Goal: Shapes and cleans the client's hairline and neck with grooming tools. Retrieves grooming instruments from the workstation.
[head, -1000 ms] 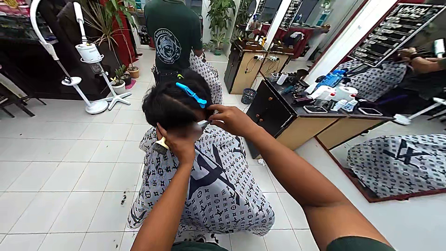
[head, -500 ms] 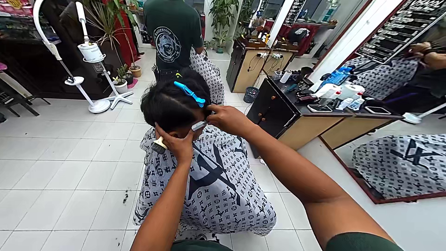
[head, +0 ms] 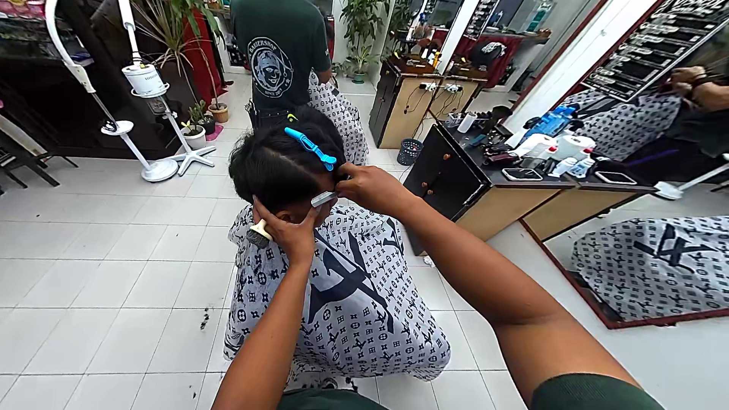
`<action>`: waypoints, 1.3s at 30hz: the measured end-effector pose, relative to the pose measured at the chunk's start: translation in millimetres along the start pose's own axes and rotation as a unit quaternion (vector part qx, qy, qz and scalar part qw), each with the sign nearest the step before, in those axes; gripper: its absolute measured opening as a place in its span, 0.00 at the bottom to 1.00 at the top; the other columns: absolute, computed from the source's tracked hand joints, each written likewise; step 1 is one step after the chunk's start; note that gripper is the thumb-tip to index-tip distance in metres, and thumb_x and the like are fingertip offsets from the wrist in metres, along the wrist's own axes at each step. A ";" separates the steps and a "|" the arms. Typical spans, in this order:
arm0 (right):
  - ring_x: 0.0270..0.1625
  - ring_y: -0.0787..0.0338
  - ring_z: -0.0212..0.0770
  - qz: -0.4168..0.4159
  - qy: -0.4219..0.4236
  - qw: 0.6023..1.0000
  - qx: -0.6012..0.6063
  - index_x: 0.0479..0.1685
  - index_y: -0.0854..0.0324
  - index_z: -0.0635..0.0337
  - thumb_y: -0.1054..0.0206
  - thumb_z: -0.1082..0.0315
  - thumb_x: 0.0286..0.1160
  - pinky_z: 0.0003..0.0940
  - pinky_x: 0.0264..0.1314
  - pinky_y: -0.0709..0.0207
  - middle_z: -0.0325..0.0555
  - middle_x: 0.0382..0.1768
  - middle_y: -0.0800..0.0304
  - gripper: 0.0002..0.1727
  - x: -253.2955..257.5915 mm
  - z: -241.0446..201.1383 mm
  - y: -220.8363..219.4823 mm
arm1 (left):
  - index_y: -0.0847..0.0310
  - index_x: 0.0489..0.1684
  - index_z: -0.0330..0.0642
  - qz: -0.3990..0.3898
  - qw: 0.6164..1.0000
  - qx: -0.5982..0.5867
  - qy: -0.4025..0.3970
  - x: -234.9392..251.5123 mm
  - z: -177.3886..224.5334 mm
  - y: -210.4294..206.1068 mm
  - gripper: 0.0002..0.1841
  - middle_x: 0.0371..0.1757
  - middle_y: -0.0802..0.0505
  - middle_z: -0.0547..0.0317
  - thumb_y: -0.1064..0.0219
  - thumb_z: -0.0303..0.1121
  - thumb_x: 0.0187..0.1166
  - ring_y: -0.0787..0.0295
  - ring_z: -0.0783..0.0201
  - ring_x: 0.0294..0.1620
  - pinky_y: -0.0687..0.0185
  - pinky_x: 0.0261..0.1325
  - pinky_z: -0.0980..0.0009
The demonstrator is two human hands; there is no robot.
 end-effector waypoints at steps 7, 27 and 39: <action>0.44 0.08 0.60 -0.021 -0.003 1.000 -0.008 0.37 0.09 0.64 0.31 0.69 0.79 0.54 0.45 0.12 0.62 0.47 0.12 0.08 1.6 -0.3 -1.5 | 0.62 0.97 0.45 0.004 1.000 -0.005 -0.011 1.6 -1.9 0.0 0.75 0.93 0.47 0.38 0.06 0.41 0.40 0.42 0.41 0.87 0.39 0.83 0.48; 0.44 0.07 0.60 -0.011 -0.011 1.000 -0.016 0.38 0.10 0.64 0.31 0.70 0.79 0.55 0.45 0.12 0.61 0.47 0.11 0.07 3.7 1.3 3.6 | 0.62 0.97 0.43 -0.003 1.000 0.004 -0.014 2.5 -2.1 1.9 0.76 0.92 0.47 0.37 0.06 0.44 0.39 0.44 0.40 0.88 0.41 0.84 0.46; 0.53 0.04 0.52 0.063 -0.258 0.935 0.234 0.55 0.10 0.66 0.40 0.70 0.86 0.54 0.63 0.14 0.56 0.49 0.04 0.14 -119.5 -114.8 -50.8 | 0.12 0.60 0.67 -0.517 0.797 -0.310 -0.029 -34.5 -9.4 121.0 0.25 0.48 0.03 0.71 0.53 0.65 0.86 0.06 0.76 0.40 0.12 0.33 0.80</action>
Point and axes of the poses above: each hand's wrist, its own x-axis towards the middle knuckle, its own y-axis out of the back of the hand, z = x × y, the point moved 1 cm from there along x, towards the middle knuckle
